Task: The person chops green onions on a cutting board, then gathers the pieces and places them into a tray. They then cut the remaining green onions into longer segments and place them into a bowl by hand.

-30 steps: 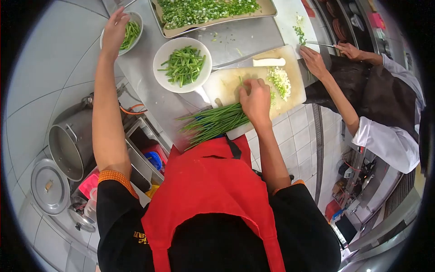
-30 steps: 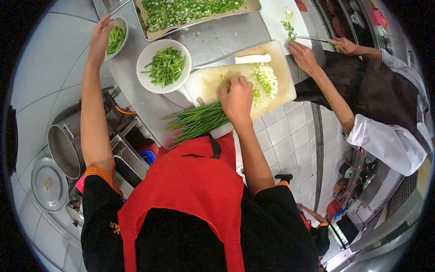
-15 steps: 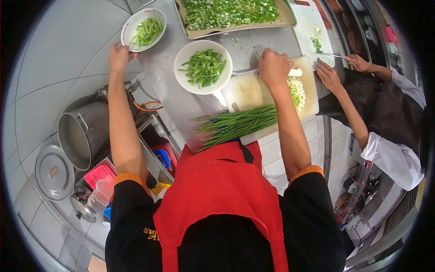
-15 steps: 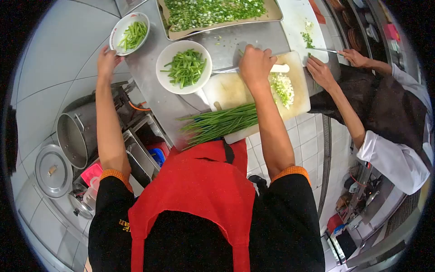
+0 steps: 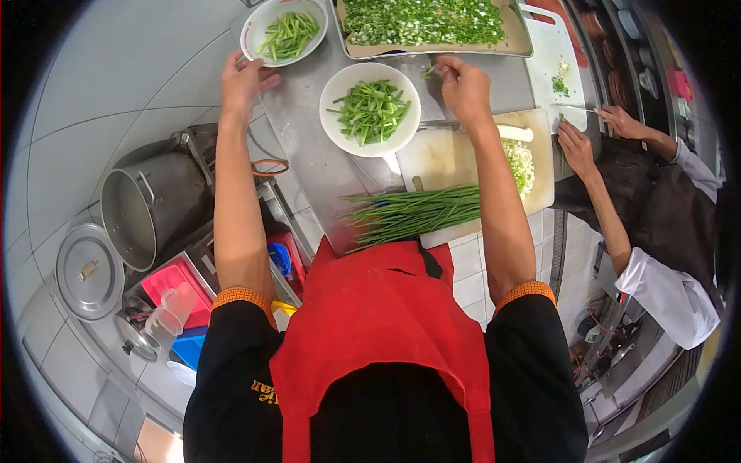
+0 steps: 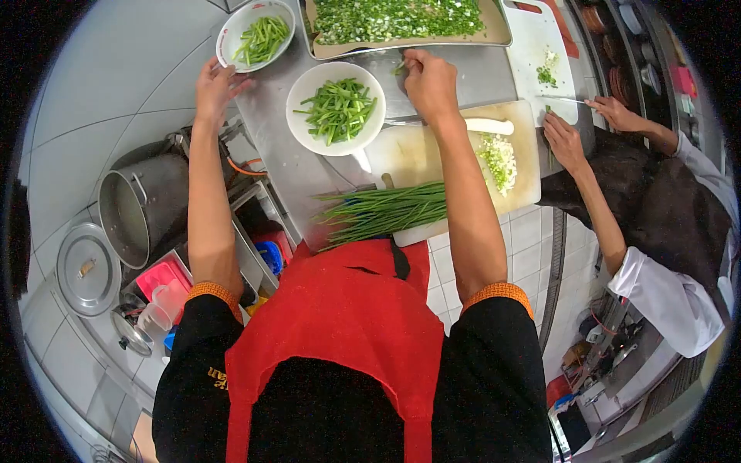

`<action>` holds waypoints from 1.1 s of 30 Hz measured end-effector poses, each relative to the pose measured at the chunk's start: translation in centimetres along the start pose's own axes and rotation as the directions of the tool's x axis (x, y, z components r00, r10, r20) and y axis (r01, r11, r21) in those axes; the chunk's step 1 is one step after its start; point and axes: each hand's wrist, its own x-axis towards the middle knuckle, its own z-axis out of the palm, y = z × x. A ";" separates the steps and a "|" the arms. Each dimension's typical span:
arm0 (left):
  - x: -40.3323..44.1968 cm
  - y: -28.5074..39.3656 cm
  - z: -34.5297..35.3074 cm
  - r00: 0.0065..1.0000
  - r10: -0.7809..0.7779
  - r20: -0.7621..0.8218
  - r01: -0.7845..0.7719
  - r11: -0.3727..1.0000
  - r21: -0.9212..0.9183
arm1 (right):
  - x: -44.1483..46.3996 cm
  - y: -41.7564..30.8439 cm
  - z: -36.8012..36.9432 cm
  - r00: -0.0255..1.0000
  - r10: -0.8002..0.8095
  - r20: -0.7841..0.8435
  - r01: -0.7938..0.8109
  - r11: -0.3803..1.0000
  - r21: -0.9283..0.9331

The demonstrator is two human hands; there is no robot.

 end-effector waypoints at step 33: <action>-12.8 -0.1 6.9 0.712 0.604 0.358 -0.634 0.333 0.698 | -10.1 -3.5 -9.0 0.994 0.113 0.004 -0.112 0.982 0.150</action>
